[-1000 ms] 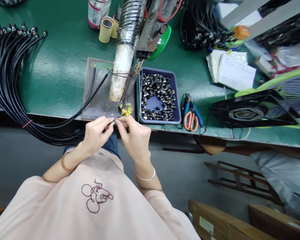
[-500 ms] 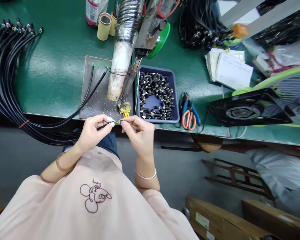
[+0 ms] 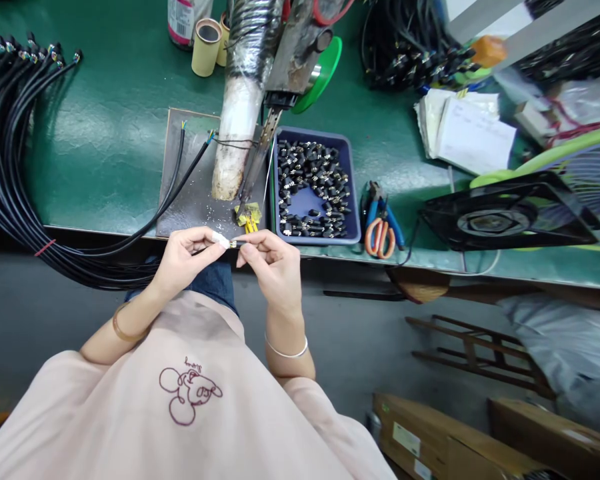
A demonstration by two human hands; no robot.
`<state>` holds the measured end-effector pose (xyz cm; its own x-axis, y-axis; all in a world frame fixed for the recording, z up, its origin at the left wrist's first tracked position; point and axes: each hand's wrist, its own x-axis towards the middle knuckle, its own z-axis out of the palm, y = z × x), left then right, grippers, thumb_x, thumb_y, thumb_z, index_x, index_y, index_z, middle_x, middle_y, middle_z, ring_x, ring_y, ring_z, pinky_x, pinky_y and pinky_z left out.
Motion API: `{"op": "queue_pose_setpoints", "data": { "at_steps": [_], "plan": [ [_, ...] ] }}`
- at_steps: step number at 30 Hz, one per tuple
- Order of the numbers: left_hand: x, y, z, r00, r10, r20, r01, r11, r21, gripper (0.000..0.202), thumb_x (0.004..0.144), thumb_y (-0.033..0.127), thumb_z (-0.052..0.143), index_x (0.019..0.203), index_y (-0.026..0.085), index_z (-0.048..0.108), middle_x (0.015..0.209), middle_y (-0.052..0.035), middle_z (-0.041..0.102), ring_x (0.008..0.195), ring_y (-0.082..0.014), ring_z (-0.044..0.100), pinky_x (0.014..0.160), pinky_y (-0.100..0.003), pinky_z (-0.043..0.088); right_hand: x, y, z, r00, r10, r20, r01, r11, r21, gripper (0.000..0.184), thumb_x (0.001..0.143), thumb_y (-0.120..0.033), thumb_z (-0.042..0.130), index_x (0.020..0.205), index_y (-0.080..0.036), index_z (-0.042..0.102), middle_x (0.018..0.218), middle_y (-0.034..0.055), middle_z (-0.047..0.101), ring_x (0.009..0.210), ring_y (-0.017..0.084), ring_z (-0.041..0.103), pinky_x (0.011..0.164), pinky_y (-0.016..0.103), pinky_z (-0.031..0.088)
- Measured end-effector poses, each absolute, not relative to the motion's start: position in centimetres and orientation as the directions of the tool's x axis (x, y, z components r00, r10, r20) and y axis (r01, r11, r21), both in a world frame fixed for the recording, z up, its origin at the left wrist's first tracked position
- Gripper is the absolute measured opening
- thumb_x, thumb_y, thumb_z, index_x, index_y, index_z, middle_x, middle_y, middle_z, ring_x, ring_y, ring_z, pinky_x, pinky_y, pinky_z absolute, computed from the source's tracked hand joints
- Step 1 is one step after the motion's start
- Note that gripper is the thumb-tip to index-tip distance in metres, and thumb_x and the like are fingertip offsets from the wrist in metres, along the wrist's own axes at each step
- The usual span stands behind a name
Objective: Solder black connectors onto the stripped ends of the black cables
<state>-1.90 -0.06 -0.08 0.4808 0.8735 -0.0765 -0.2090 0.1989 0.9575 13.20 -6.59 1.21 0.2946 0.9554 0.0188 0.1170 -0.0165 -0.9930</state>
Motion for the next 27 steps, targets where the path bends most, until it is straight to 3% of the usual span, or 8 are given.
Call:
{"op": "queue_pose_setpoints", "data": {
  "at_steps": [12,19,27],
  "plan": [
    [-1.67,0.32,0.46,0.488,0.873,-0.014,-0.143,0.096,0.985,0.014,0.073,0.021,0.076,0.064,0.015,0.068,0.061,0.0003,0.067,0.058,-0.0108,0.061,0.062,-0.022,0.053,13.41,-6.46,0.84,0.272,0.962,0.013,0.056,-0.003,-0.998,0.031,0.083,-0.050,0.074,0.083,-0.020,0.071,0.058,-0.0037,0.065,0.049,0.008,0.060,0.049,0.019,0.050],
    [-1.17,-0.11,0.68,0.402,0.915,-0.046,-0.103,0.095,0.990,0.016,0.071,0.025,0.076,0.065,0.015,0.065,0.064,0.0006,0.065,0.061,-0.0101,0.060,0.062,-0.020,0.052,13.47,-6.34,0.84,0.299,0.954,0.022,0.032,0.013,-0.999,0.027,0.083,-0.047,0.075,0.082,-0.020,0.071,0.057,-0.0045,0.063,0.049,0.008,0.059,0.049,0.019,0.050],
    [-1.46,0.56,0.72,0.549,0.811,-0.203,-0.108,0.309,0.945,0.015,0.070,0.026,0.079,0.072,0.014,0.070,0.055,0.0024,0.062,0.041,-0.0047,0.045,0.040,-0.017,0.037,13.90,-6.71,0.39,0.300,0.953,0.046,0.136,0.005,-0.991,0.016,0.085,-0.038,0.072,0.088,-0.022,0.075,0.060,-0.0033,0.066,0.050,0.009,0.060,0.050,0.021,0.047]
  ]
}}
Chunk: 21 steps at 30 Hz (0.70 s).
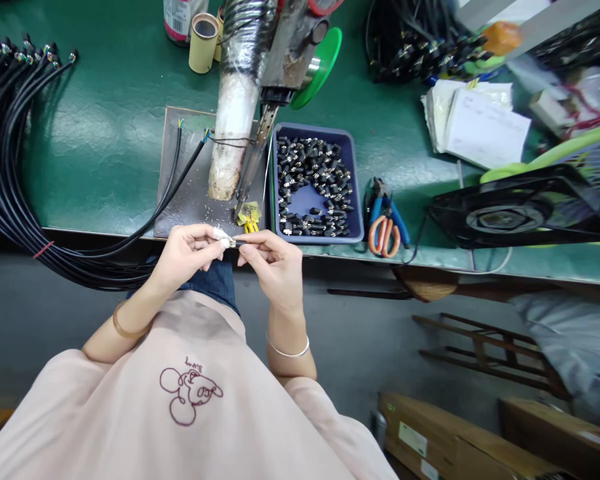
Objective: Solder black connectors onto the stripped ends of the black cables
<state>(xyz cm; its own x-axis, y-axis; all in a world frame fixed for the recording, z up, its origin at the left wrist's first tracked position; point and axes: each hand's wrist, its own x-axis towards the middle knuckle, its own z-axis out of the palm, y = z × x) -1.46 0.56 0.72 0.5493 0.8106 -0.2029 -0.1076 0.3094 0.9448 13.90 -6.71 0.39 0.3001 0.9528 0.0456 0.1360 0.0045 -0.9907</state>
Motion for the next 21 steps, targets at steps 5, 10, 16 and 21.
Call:
{"op": "queue_pose_setpoints", "data": {
  "at_steps": [5,10,16,21],
  "plan": [
    [-1.1,0.5,0.6,0.489,0.864,-0.122,-0.148,0.219,0.964,0.013,0.070,0.024,0.078,0.069,0.015,0.069,0.070,-0.0017,0.072,0.064,-0.0104,0.064,0.065,-0.020,0.055,13.9,-7.0,-0.1,0.344,0.935,0.085,0.256,-0.006,-0.967,0.015,0.085,-0.036,0.071,0.088,-0.022,0.076,0.059,-0.0041,0.063,0.045,0.007,0.052,0.046,0.022,0.039],
    [-0.8,0.5,0.2,0.446,0.891,-0.086,-0.129,0.159,0.979,0.011,0.071,0.023,0.076,0.070,0.015,0.068,0.071,-0.0015,0.071,0.068,-0.0118,0.066,0.070,-0.022,0.056,13.3,-7.4,-0.3,0.522,0.769,0.370,0.398,0.164,-0.903,0.019,0.089,-0.040,0.063,0.093,-0.024,0.073,0.055,-0.0069,0.050,0.041,0.007,0.039,0.041,0.024,0.030],
    [-0.4,0.8,0.0,0.398,0.915,-0.060,-0.116,0.115,0.987,0.018,0.071,0.027,0.078,0.069,0.016,0.065,0.069,0.0002,0.066,0.065,-0.0113,0.062,0.068,-0.023,0.054,13.3,-8.1,0.5,0.523,0.753,0.399,0.369,0.222,-0.903,0.012,0.095,-0.034,0.058,0.103,-0.025,0.060,0.065,-0.0056,0.063,0.042,0.009,0.054,0.042,0.023,0.043],
    [-0.2,1.2,0.0,0.386,0.922,-0.035,-0.125,0.090,0.988,0.016,0.073,0.024,0.076,0.069,0.015,0.063,0.069,0.0012,0.064,0.064,-0.0098,0.059,0.066,-0.021,0.051,13.1,-8.1,0.3,0.419,0.838,0.350,0.526,0.090,-0.846,0.008,0.096,-0.026,0.061,0.102,-0.025,0.067,0.087,-0.0009,0.077,0.079,0.015,0.077,0.079,0.029,0.062]
  ]
}}
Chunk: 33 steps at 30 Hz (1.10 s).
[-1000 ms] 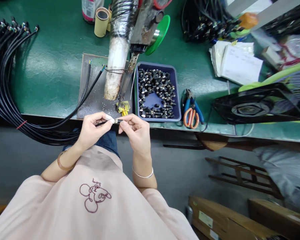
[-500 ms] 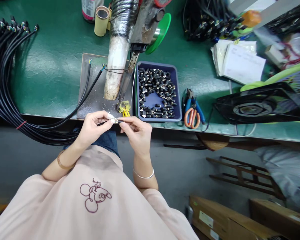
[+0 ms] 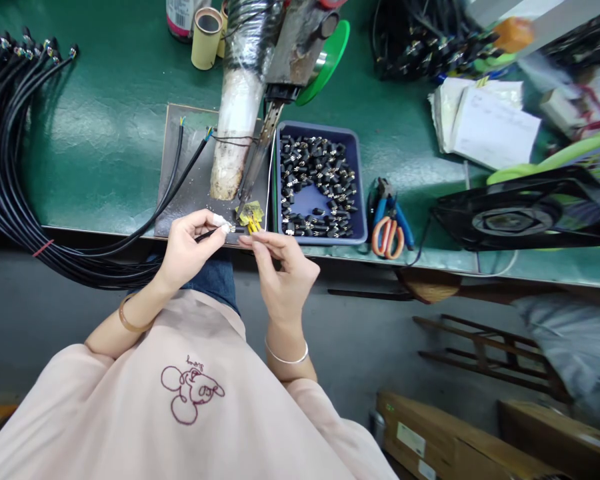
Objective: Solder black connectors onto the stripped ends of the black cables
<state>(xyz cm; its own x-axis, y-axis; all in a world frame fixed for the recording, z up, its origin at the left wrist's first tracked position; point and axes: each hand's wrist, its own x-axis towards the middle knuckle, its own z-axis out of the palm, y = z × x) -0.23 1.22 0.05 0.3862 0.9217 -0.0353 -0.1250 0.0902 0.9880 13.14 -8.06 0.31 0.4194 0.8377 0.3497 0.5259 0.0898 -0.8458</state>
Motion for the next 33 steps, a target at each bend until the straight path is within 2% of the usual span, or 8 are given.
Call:
{"op": "queue_pose_setpoints", "data": {
  "at_steps": [5,10,19,24,26,28,30,33],
  "plan": [
    [0.2,1.5,-0.1,0.375,0.927,-0.017,-0.106,0.061,0.993,0.017,0.074,0.027,0.075,0.070,0.015,0.063,0.070,0.0006,0.064,0.065,-0.0100,0.059,0.064,-0.021,0.051,12.9,-6.7,-0.4,0.312,0.726,0.613,0.770,0.186,-0.611,0.005,0.093,-0.021,0.066,0.088,-0.024,0.066,0.092,0.0011,0.079,0.086,0.016,0.077,0.076,0.028,0.061],
    [0.8,1.5,-0.2,0.340,0.940,0.021,-0.077,0.006,0.997,0.013,0.075,0.026,0.071,0.071,0.016,0.063,0.070,0.0004,0.065,0.064,-0.0103,0.059,0.062,-0.020,0.051,12.9,-5.2,-1.0,0.236,0.686,0.688,0.821,0.238,-0.519,0.008,0.093,-0.017,0.063,0.090,-0.023,0.064,0.098,0.0036,0.079,0.090,0.017,0.076,0.079,0.031,0.061],
    [1.1,1.5,0.2,0.284,0.956,0.077,-0.058,-0.063,0.996,0.011,0.078,0.024,0.067,0.071,0.017,0.061,0.070,0.0005,0.066,0.066,-0.0107,0.062,0.063,-0.020,0.052,12.9,-4.6,-0.9,0.266,0.700,0.663,0.797,0.227,-0.560,0.008,0.093,-0.020,0.062,0.088,-0.025,0.065,0.099,0.0037,0.078,0.091,0.018,0.075,0.084,0.034,0.061],
    [1.1,1.4,0.2,0.271,0.959,0.082,-0.061,-0.068,0.996,0.011,0.077,0.023,0.067,0.070,0.016,0.064,0.067,0.0011,0.065,0.062,-0.0095,0.059,0.059,-0.019,0.049,12.7,-4.6,-0.8,0.261,0.696,0.669,0.805,0.225,-0.549,0.009,0.092,-0.019,0.064,0.086,-0.025,0.064,0.097,0.0033,0.078,0.090,0.017,0.076,0.080,0.032,0.062],
    [1.0,1.5,0.2,0.277,0.959,0.069,-0.055,-0.056,0.997,0.011,0.077,0.023,0.067,0.070,0.016,0.064,0.067,0.0010,0.065,0.062,-0.0093,0.058,0.059,-0.019,0.049,12.6,-4.9,-0.7,0.302,0.700,0.647,0.764,0.229,-0.603,0.008,0.093,-0.019,0.063,0.088,-0.024,0.062,0.099,0.0031,0.078,0.090,0.017,0.076,0.078,0.031,0.062],
    [0.9,1.5,0.1,0.291,0.956,0.047,-0.036,-0.038,0.999,0.010,0.077,0.023,0.067,0.070,0.016,0.065,0.067,0.0006,0.065,0.062,-0.0097,0.059,0.060,-0.020,0.049,12.7,-5.2,-0.5,0.426,0.705,0.567,0.654,0.194,-0.732,0.005,0.095,-0.023,0.061,0.091,-0.024,0.059,0.096,0.0022,0.078,0.075,0.014,0.076,0.063,0.026,0.060],
    [0.8,1.4,-0.1,0.301,0.953,0.019,-0.016,-0.015,1.000,0.011,0.076,0.023,0.067,0.070,0.016,0.064,0.068,0.0003,0.065,0.064,-0.0103,0.059,0.061,-0.020,0.049,12.9,-5.5,-0.1,0.574,0.661,0.483,0.506,0.178,-0.844,0.010,0.097,-0.030,0.058,0.091,-0.024,0.054,0.078,-0.0026,0.073,0.050,0.010,0.066,0.044,0.023,0.049],
    [0.7,1.3,-0.3,0.297,0.955,-0.006,-0.008,0.009,1.000,0.012,0.075,0.025,0.069,0.069,0.016,0.063,0.069,0.0002,0.065,0.066,-0.0109,0.060,0.063,-0.021,0.050,13.5,-5.9,0.7,0.681,0.544,0.490,0.381,0.308,-0.872,0.017,0.096,-0.037,0.060,0.088,-0.026,0.049,0.050,-0.0128,0.047,0.031,0.008,0.042,0.035,0.023,0.038]
  ]
}}
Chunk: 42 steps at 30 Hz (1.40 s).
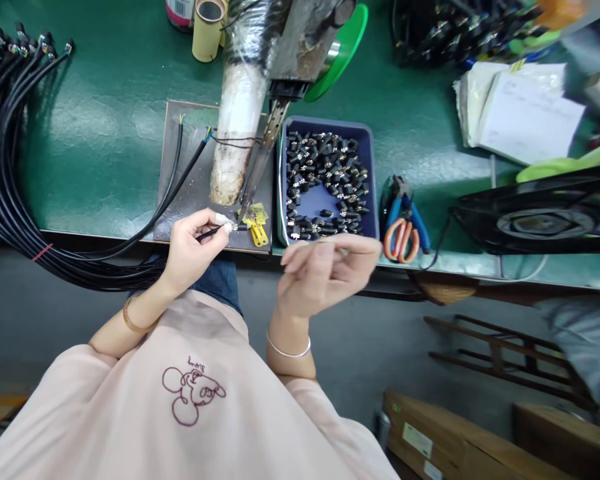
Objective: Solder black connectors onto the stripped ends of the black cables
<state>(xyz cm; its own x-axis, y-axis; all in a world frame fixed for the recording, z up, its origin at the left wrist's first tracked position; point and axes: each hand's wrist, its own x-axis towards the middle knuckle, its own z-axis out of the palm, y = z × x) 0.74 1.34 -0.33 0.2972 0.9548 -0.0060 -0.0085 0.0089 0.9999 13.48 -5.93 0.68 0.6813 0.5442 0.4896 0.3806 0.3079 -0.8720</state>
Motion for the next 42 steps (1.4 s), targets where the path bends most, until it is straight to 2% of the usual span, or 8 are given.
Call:
{"op": "queue_pose_setpoints", "data": {
  "at_steps": [2,6,9,11,14,21,27,42],
  "plan": [
    [0.7,1.2,-0.4,0.293,0.956,-0.008,-0.008,0.011,1.000,0.013,0.075,0.025,0.070,0.070,0.016,0.063,0.070,0.0003,0.065,0.066,-0.0110,0.060,0.064,-0.021,0.050,13.8,-6.3,1.0,0.681,0.555,0.477,0.349,0.326,-0.878,0.012,0.096,-0.035,0.059,0.093,-0.028,0.050,0.050,-0.0134,0.047,0.031,0.008,0.043,0.041,0.024,0.045],
    [0.8,1.0,-0.1,0.284,0.959,0.014,-0.002,-0.013,1.000,0.010,0.076,0.023,0.067,0.070,0.016,0.064,0.069,0.0001,0.065,0.066,-0.0111,0.060,0.062,-0.020,0.049,13.7,-7.0,0.4,0.606,0.653,0.455,0.456,0.184,-0.871,0.006,0.097,-0.025,0.059,0.102,-0.027,0.057,0.078,-0.0041,0.073,0.059,0.014,0.072,0.067,0.032,0.062],
    [0.9,0.9,0.1,0.286,0.957,0.041,-0.005,-0.041,0.999,0.010,0.076,0.022,0.066,0.069,0.016,0.062,0.067,0.0006,0.063,0.063,-0.0101,0.057,0.057,-0.019,0.046,13.5,-6.8,-0.4,0.404,0.710,0.577,0.676,0.193,-0.711,0.008,0.092,-0.018,0.066,0.096,-0.025,0.063,0.094,0.0007,0.077,0.084,0.017,0.077,0.073,0.030,0.062],
    [0.9,0.8,0.2,0.298,0.952,0.065,-0.003,-0.068,0.998,0.010,0.077,0.020,0.065,0.069,0.016,0.062,0.066,0.0015,0.061,0.059,-0.0092,0.053,0.055,-0.020,0.042,13.4,-6.2,-0.8,0.268,0.716,0.645,0.784,0.228,-0.578,0.010,0.090,-0.015,0.066,0.093,-0.025,0.063,0.098,0.0024,0.078,0.090,0.017,0.077,0.077,0.029,0.062],
    [0.8,0.8,0.2,0.295,0.947,0.124,0.036,-0.141,0.989,0.011,0.080,0.018,0.063,0.069,0.017,0.061,0.066,0.0021,0.057,0.058,-0.0088,0.048,0.054,-0.021,0.039,13.2,-5.4,-1.0,0.207,0.698,0.686,0.821,0.258,-0.510,0.011,0.091,-0.013,0.063,0.090,-0.025,0.061,0.097,0.0027,0.078,0.090,0.016,0.076,0.077,0.030,0.061],
    [0.7,0.8,0.0,0.272,0.891,0.364,0.136,-0.411,0.902,0.013,0.084,0.010,0.063,0.073,0.017,0.063,0.063,0.0040,0.052,0.054,-0.0076,0.041,0.053,-0.023,0.032,12.8,-4.9,-0.9,0.266,0.689,0.674,0.771,0.268,-0.577,0.014,0.088,-0.012,0.064,0.086,-0.025,0.058,0.096,0.0018,0.075,0.091,0.016,0.073,0.079,0.032,0.060],
    [0.9,1.0,-0.3,0.258,0.847,0.465,0.131,-0.507,0.852,0.012,0.085,0.009,0.063,0.075,0.015,0.064,0.063,0.0051,0.050,0.054,-0.0063,0.041,0.054,-0.021,0.033,12.9,-4.6,-0.9,0.257,0.663,0.703,0.778,0.289,-0.557,0.015,0.085,-0.010,0.068,0.087,-0.023,0.061,0.095,0.0015,0.075,0.088,0.015,0.073,0.078,0.030,0.062],
    [0.7,0.9,-0.4,0.282,0.879,0.384,0.136,-0.433,0.891,0.012,0.085,0.010,0.063,0.075,0.015,0.065,0.064,0.0042,0.054,0.054,-0.0060,0.042,0.051,-0.019,0.035,13.1,-4.8,-1.0,0.223,0.679,0.699,0.780,0.306,-0.546,0.017,0.085,-0.007,0.066,0.085,-0.022,0.058,0.097,0.0033,0.074,0.086,0.014,0.073,0.076,0.027,0.064]
  ]
}}
